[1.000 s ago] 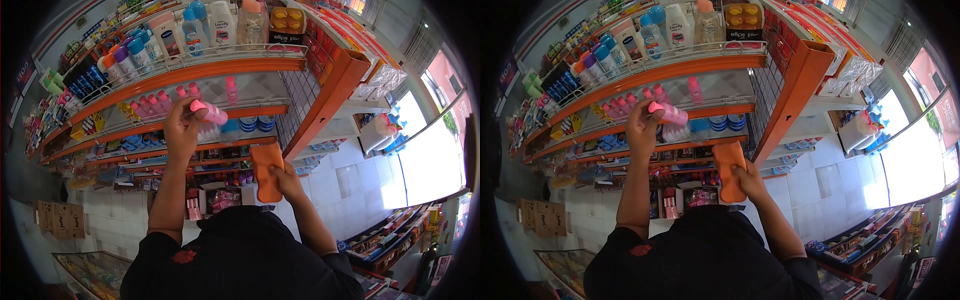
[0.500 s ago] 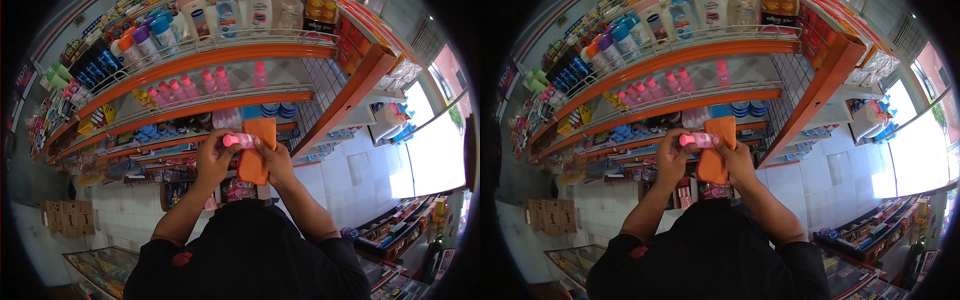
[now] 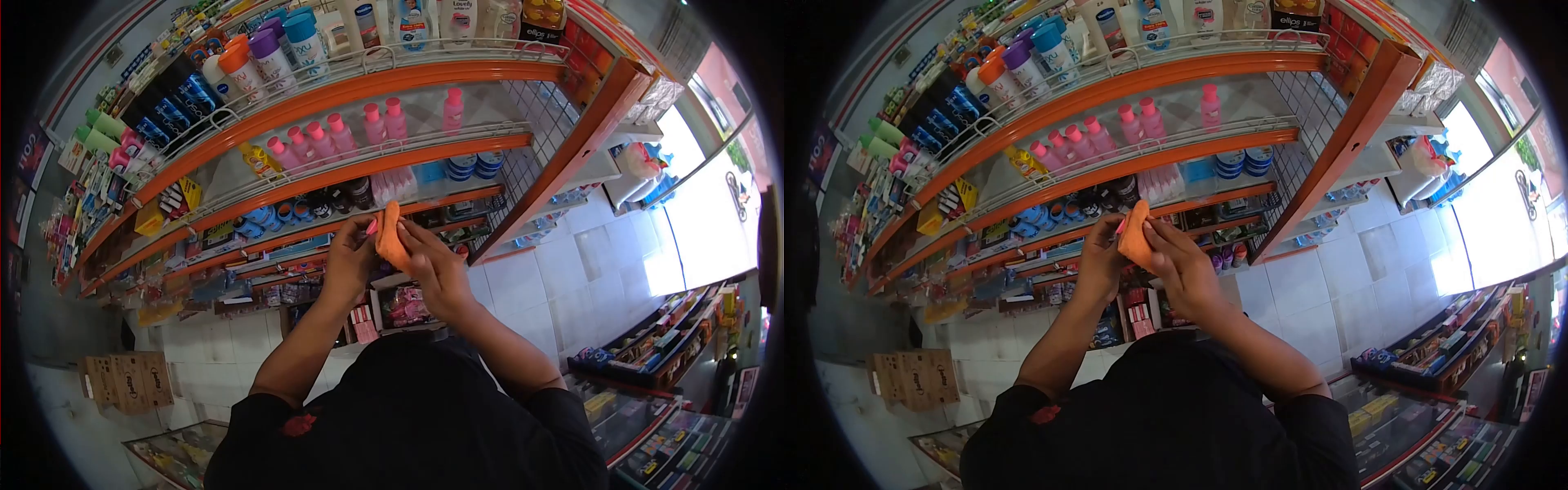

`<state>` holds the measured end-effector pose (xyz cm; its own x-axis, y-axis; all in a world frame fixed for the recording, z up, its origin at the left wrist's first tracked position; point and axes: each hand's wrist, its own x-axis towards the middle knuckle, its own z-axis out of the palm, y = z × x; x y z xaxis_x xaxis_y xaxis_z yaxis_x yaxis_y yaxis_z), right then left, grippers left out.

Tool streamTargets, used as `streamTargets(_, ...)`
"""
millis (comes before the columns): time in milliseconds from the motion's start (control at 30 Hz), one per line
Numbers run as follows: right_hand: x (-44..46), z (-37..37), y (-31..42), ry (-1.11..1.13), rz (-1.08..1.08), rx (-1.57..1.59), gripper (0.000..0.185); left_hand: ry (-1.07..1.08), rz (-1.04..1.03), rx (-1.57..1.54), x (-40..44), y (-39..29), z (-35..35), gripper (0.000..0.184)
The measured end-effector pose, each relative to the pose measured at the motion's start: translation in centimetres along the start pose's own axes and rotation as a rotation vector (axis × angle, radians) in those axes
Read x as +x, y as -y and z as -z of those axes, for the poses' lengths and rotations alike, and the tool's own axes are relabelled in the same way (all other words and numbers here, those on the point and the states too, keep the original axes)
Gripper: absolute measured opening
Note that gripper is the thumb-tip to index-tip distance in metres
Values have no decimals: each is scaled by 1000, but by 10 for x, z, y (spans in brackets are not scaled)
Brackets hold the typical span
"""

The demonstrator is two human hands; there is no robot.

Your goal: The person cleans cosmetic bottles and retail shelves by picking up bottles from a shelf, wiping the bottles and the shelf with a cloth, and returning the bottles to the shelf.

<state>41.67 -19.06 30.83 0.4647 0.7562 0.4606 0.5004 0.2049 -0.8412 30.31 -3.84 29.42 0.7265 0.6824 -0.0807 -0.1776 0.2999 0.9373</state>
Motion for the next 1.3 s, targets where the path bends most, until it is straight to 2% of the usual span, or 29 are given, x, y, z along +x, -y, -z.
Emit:
streamTargets(100,-1,0,12,88,-311,114,52,105,-143,84,-8,-6,18,28)
streamTargets(200,-9,-4,9,128,-296,12,49,169,-194,169,-15,-9,24,30)
streamTargets(300,-12,-13,-3,126,-223,14,52,187,-125,228,-12,7,31,34)
streamTargets(400,-9,-16,-14,74,-62,-142,56,149,-109,105,-13,16,18,32)
streamTargets(500,2,-1,-29,140,100,-274,62,94,-119,187,-6,13,7,30)
streamTargets(600,21,23,-36,181,271,-337,65,36,-87,81,0,0,-15,29)
streamTargets(700,32,45,-45,230,266,-243,69,3,-227,142,5,1,-34,31)
streamTargets(833,29,68,-64,295,19,-29,56,37,-273,128,16,1,-51,35)
streamTargets(933,28,85,-82,493,-250,454,43,142,-279,177,22,7,-56,36)
streamTargets(1000,22,86,-91,493,-365,660,39,200,-252,211,24,8,-60,36)
streamTargets(1033,19,85,-96,491,-423,762,37,241,-322,289,25,10,-60,36)
streamTargets(1100,19,84,-102,516,-536,924,37,329,-459,442,29,16,-58,36)
streamTargets(1200,16,79,-102,581,-750,1251,43,396,-553,515,30,12,-54,38)
streamTargets(1300,11,73,-96,727,-912,1566,55,427,-557,574,27,-4,-53,37)
